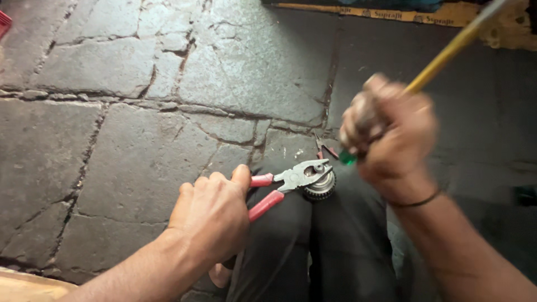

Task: The person uses pliers and a screwdriver to manipulate a gear-driven mechanical part. They strike the part with a hammer and adjust small pins and gears while sitting on a stone floor.

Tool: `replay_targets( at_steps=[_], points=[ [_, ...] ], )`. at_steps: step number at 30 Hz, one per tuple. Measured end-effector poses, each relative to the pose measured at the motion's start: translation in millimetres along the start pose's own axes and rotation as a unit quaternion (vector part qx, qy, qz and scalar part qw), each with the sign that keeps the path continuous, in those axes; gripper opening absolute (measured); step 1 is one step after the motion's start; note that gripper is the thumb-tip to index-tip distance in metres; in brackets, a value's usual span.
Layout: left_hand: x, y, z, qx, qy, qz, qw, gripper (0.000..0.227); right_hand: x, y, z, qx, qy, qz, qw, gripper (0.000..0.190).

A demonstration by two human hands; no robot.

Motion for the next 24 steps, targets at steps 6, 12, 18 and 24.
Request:
replay_targets(
  at_steps=[6, 12, 18, 24],
  points=[
    [1.7, -0.5, 0.5, 0.005, -0.009, -0.011, 1.000, 0.045, 4.1, 5.0, -10.2, -0.021, -0.038, -0.050, 0.998, 0.047],
    [0.5, 3.2, -0.5, 0.029, 0.000, -0.001, 1.000, 0.044, 3.8, 2.2, -13.5, 0.018, -0.098, -0.054, 0.994, 0.050],
    [2.6, 10.8, -4.0, 0.051, -0.011, 0.003, 0.999, 0.045, 6.1, 9.0, 3.5, -0.003, -0.031, -0.051, 0.998, 0.046],
    [7.1, 15.9, -5.6, 0.069, -0.020, -0.005, 0.997, 0.049, 14.5, -9.9, 6.9, 0.020, -0.049, -0.023, 0.998, 0.045]
  ],
)
Point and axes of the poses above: each hand's wrist, its own x-axis away from the middle knuckle, its own y-axis out of the palm, z = x × y, the point moved 2 cm from there along -x, towards the middle knuckle, and after that the axes turned 11 degrees about x, right-handed, at the moved point
